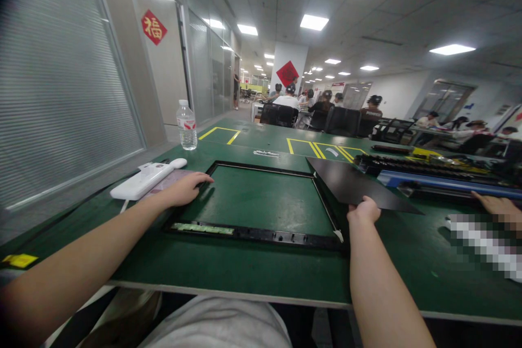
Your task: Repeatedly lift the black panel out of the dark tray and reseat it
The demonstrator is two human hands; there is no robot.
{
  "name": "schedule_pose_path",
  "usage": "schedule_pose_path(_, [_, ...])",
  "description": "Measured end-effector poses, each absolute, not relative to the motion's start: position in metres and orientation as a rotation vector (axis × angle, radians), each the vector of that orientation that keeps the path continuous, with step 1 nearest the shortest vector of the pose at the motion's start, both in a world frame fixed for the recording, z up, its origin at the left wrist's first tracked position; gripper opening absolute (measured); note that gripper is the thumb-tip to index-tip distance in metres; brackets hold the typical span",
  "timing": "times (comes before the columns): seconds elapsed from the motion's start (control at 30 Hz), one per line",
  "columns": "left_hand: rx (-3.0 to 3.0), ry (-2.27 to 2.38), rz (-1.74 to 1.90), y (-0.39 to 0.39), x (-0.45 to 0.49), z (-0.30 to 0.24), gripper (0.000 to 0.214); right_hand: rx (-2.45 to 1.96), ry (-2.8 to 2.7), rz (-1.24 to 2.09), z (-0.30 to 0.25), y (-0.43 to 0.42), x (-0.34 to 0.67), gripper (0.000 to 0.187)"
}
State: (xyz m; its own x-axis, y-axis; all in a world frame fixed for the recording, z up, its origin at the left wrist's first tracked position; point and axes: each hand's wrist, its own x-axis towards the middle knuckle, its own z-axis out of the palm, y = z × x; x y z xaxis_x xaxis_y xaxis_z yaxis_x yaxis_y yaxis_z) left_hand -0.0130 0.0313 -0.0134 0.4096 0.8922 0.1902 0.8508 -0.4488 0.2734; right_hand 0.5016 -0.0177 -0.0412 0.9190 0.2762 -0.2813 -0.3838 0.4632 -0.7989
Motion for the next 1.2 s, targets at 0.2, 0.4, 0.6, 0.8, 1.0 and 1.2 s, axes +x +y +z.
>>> schedule_pose_path(0.2, [2.529,1.554,0.484,0.031,-0.013,-0.013,0.062,-1.062,0.140,0.496,-0.041,-0.020,0.503,0.031])
schedule_pose_path(0.4, [2.517,1.568,0.457,0.029,-0.012,-0.012,0.061,-1.077,0.136,0.554,-0.040,-0.020,0.499,0.032])
schedule_pose_path(0.6, [2.524,1.542,0.470,0.030,-0.013,-0.014,0.061,-1.016,0.105,0.619,-0.041,-0.019,0.500,0.028])
schedule_pose_path(0.8, [2.505,1.550,0.494,0.030,-0.013,-0.014,0.061,-1.056,0.113,0.580,-0.040,-0.020,0.498,0.028])
schedule_pose_path(1.0, [2.502,1.562,0.470,0.027,-0.012,-0.011,0.063,-1.085,0.155,0.569,-0.037,-0.022,0.493,0.032])
schedule_pose_path(1.2, [2.526,1.593,0.412,0.024,-0.010,-0.008,0.063,-1.045,0.143,0.581,-0.034,-0.022,0.491,0.031])
